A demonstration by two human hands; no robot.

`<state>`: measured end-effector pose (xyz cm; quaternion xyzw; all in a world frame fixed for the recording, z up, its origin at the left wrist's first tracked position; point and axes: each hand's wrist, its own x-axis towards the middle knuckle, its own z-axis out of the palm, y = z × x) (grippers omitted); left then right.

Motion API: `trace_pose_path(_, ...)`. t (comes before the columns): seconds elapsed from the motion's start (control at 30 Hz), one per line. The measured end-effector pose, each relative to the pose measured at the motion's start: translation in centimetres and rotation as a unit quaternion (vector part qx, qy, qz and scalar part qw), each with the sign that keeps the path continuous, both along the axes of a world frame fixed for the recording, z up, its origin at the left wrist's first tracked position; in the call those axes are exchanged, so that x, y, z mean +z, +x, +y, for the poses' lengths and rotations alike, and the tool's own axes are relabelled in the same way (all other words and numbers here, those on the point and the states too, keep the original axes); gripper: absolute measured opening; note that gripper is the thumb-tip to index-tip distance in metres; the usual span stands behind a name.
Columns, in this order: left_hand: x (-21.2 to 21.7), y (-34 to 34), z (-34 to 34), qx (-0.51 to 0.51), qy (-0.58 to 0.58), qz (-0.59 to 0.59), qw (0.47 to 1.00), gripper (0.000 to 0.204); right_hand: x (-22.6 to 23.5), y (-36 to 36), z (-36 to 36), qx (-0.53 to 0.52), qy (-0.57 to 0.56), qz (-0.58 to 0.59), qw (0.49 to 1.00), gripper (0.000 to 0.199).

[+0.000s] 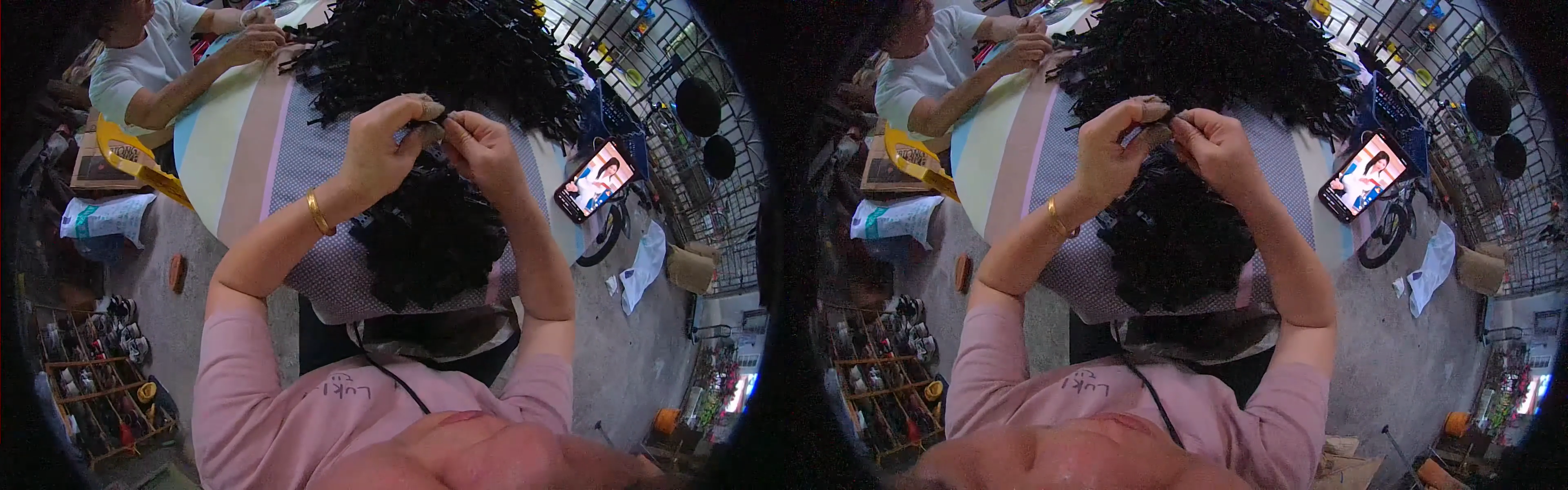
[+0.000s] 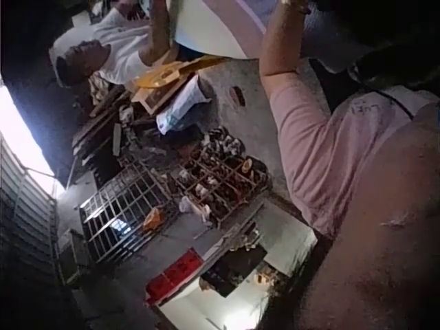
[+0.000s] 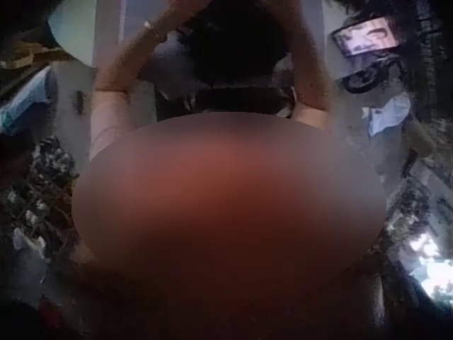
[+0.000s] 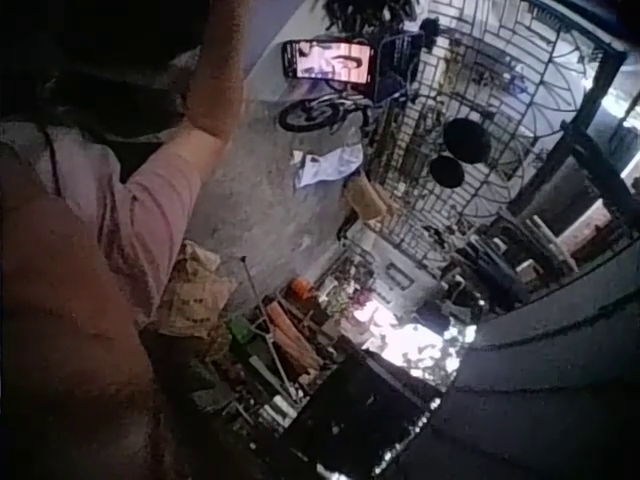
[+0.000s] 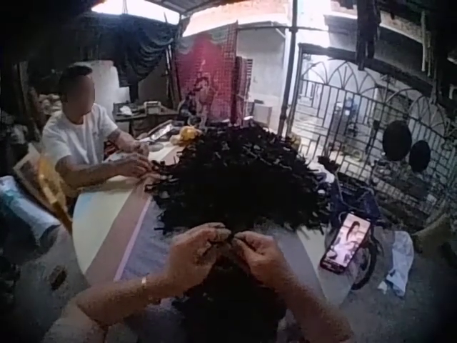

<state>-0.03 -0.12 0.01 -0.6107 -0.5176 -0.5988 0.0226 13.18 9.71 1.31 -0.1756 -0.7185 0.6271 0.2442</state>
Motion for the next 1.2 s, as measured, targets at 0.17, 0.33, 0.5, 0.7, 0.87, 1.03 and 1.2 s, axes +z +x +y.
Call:
trace_pose_path(0.17, 0.6, -0.5, 0.3, -0.186, -0.036, -0.283, 0.940, 0.032, 0.1, 0.0, 0.1, -0.034, 0.230, 0.089, 0.968, 0.015)
trace_pose_path(0.33, 0.9, -2.2, 0.8, -0.374, -0.112, -0.528, 0.755, 0.033, 1.0, 0.6, 0.3, -0.035, 0.244, 0.141, 0.959, 0.024)
trace_pose_path(0.5, 0.4, -1.4, 0.6, -0.363, -0.178, -0.474, 0.782, 0.030, 1.1, 1.1, 0.3, -0.022, 0.216, 0.147, 0.965, 0.024)
trace_pose_path(0.7, 0.6, -0.4, 0.0, -0.255, -0.174, -0.238, 0.921, 0.038, 0.8, 0.6, 0.4, -0.076, 0.218, 0.093, 0.968, 0.021)
trace_pose_path(0.87, 0.4, 0.3, -0.3, -0.167, -0.195, -0.105, 0.961, 0.046, -0.2, 0.0, 0.4, -0.058, 0.200, 0.059, 0.976, 0.021)
trace_pose_path(1.03, 0.4, 0.0, -0.2, -0.179, -0.171, -0.161, 0.955, 0.043, 0.2, 0.0, 0.6, -0.031, 0.040, 0.039, 0.998, 0.013)
trace_pose_path(1.2, 0.2, -1.0, 0.1, -0.220, -0.158, -0.241, 0.932, 0.038, 0.7, 0.2, -0.1, -0.008, 0.010, 0.005, 1.000, 0.018)
